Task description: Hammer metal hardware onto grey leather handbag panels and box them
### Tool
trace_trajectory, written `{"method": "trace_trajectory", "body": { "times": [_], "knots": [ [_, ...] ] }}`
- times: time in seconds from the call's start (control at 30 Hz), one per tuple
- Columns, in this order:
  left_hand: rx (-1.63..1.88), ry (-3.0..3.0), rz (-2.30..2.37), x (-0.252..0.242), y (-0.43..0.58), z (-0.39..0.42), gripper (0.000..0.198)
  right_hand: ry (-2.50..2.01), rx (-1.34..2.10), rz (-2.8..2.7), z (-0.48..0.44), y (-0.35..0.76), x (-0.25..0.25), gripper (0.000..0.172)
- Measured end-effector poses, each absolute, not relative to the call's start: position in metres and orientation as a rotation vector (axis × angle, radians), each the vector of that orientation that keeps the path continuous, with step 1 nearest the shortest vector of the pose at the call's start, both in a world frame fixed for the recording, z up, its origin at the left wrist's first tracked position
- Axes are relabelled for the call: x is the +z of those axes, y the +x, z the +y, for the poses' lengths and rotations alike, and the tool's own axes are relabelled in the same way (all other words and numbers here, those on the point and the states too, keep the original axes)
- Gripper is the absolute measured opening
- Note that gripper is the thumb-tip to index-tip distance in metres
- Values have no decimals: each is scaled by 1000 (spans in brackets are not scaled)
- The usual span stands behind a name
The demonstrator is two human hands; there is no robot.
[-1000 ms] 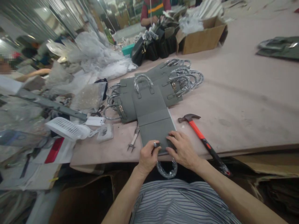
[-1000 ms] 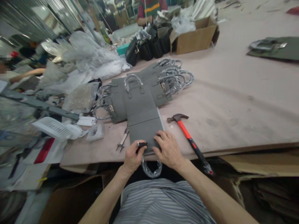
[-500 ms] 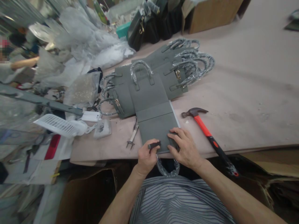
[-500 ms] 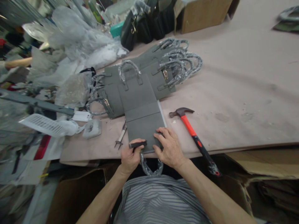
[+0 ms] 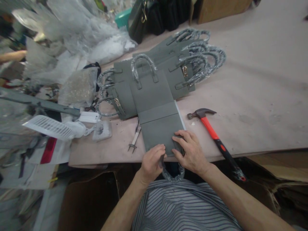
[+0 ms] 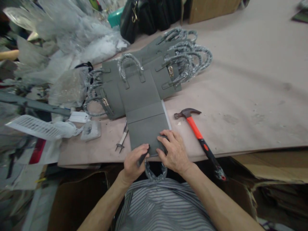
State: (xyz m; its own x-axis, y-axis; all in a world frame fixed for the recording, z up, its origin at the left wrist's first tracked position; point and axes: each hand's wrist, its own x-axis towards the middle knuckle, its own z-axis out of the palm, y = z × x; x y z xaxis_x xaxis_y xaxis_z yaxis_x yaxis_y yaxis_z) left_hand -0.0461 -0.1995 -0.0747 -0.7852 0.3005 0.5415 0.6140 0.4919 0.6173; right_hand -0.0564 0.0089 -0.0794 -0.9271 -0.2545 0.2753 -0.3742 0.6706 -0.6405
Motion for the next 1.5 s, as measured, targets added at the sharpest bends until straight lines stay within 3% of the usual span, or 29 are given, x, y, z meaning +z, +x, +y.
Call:
{"method": "trace_trajectory", "body": {
  "times": [0.2, 1.5],
  "knots": [
    [-1309, -274, -2467, -71, -49, -194, 10, 504, 1093, -2725, 9, -56, -78, 36],
    [-1230, -456, -2464, -73, -50, -181, 13, 516, 1102, -2684, 8, -55, -80, 38]
  ]
}}
